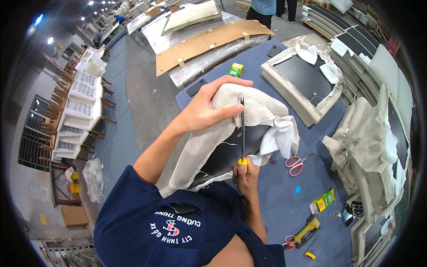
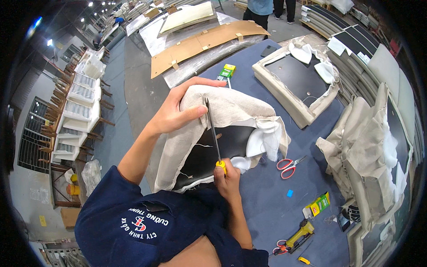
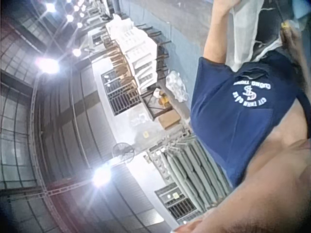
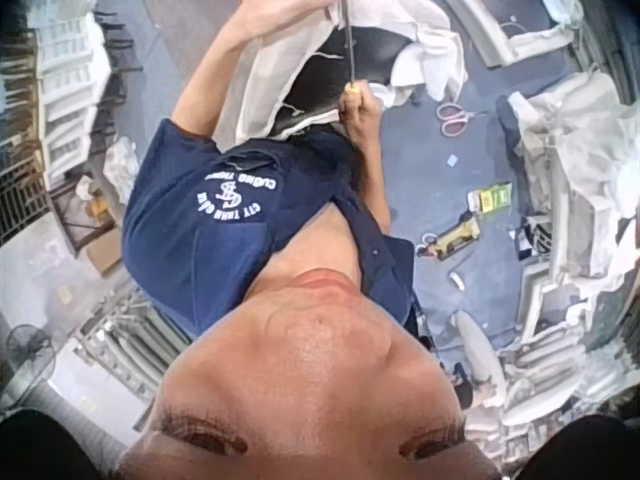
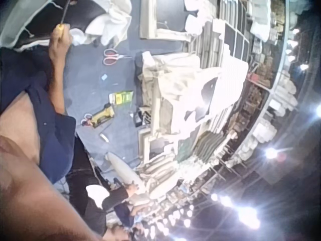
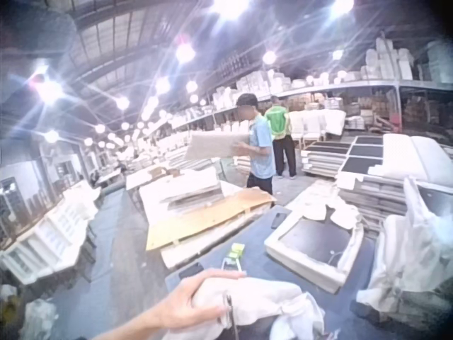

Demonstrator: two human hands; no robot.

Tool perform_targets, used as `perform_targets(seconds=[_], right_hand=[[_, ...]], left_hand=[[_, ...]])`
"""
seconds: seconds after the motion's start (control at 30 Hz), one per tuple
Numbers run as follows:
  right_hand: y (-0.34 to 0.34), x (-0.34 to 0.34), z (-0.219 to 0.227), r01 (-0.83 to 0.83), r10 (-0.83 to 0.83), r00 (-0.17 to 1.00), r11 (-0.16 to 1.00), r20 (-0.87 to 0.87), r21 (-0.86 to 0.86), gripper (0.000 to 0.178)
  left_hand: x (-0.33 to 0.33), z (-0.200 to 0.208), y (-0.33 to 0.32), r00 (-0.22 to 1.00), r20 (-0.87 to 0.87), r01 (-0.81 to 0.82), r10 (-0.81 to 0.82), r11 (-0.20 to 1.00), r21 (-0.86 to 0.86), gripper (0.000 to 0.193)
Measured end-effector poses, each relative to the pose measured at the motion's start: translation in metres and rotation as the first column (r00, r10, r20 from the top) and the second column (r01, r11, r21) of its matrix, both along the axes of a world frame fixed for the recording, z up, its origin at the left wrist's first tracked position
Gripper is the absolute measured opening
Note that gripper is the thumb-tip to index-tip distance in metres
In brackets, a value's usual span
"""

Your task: The person is upholstering a furniture component, likely a chair armrest. They use a staple gun to secure fabric, a screwdriver to adjust parts, and scissors to trim excess material. The person also adds stuffing to the component and uses a blue plastic tool to smooth the fabric.

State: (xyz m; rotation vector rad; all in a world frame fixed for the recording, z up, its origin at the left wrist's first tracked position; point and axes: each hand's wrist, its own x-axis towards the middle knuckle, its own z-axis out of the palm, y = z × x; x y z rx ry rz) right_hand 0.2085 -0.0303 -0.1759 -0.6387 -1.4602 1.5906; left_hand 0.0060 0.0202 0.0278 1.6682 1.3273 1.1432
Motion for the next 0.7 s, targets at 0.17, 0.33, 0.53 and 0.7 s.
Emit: perform_targets(seconds=[0.17, 0.33, 0.53, 0.7], right_hand=[[0.015, 0.015, 0.036, 0.212, -0.206, 0.975, 0.974, -0.078, 0.077, 0.033], [0.051, 0.034, 0.119, 0.43, -0.415, 0.903, 0.864, -0.114, 0.261, 0.023], [0.072, 0.029, 0.154, 0.467, -0.464, 0.879, 0.789, -0.11, 0.4, 0.022], [0.065, 0.022, 0.161, 0.427, -0.414, 0.904, 0.867, -0.108, 0.255, 0.024]], left_hand=[[0.009, 0.001, -0.003, 1.0, -0.014, 0.026, -0.026, 0.998, 0.054, 0.052], [0.027, 0.001, -0.007, 0.997, -0.018, 0.081, -0.079, 0.991, 0.109, 0.05], [0.048, 0.003, -0.01, 0.987, -0.017, 0.161, -0.16, 0.978, 0.133, 0.054], [0.051, 0.001, -0.013, 0.988, -0.065, 0.149, -0.141, 0.977, 0.15, 0.057]])
